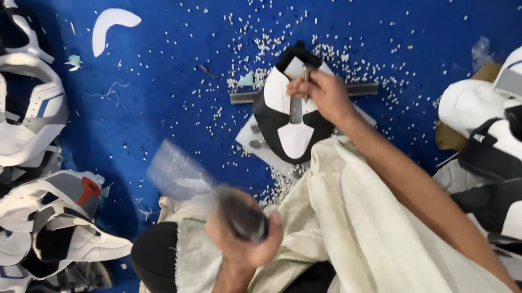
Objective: Punching eyelet holes into shoe upper components using a manual punch tool and a mallet.
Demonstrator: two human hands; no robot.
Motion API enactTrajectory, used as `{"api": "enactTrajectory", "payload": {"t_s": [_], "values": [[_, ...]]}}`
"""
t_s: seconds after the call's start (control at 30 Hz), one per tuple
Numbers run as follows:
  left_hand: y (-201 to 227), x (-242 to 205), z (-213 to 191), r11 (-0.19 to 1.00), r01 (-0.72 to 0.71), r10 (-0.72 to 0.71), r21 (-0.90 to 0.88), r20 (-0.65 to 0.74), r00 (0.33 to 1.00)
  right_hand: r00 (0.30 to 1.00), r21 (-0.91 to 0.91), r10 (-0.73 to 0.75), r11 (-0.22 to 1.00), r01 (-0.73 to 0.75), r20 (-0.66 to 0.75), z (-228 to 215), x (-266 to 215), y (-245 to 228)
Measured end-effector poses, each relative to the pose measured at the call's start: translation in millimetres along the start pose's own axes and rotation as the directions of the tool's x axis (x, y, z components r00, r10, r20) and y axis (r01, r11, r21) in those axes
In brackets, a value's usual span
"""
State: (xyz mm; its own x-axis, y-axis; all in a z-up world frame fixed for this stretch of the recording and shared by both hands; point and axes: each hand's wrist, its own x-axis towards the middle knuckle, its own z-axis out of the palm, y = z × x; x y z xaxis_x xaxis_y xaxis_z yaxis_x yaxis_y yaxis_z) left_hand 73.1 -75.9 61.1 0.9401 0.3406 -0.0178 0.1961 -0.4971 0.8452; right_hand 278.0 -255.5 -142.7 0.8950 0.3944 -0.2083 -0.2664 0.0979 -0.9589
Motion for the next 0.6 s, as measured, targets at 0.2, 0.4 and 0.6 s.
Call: {"api": "enactTrajectory", "payload": {"t_s": [0.2, 0.4, 0.6], "values": [[-84.2, 1.6, 51.7, 0.968, 0.038, -0.012, -0.247, 0.107, 0.994, 0.965, -0.331, -0.261, 0.912, 0.243, -0.011, 11.2, -21.5, -14.5], [-60.9, -2.9, 41.3, 0.976, 0.055, -0.096, 0.213, 0.191, 0.977, 0.957, -0.179, -0.277, 0.949, 0.259, -0.085, -1.0, 1.6, 26.8], [-16.8, -8.5, 15.5, 0.981, -0.185, 0.184, -0.067, -0.016, 0.983, 0.992, -0.139, -0.105, 0.986, 0.094, -0.073, -2.2, 1.0, 1.1]]}}
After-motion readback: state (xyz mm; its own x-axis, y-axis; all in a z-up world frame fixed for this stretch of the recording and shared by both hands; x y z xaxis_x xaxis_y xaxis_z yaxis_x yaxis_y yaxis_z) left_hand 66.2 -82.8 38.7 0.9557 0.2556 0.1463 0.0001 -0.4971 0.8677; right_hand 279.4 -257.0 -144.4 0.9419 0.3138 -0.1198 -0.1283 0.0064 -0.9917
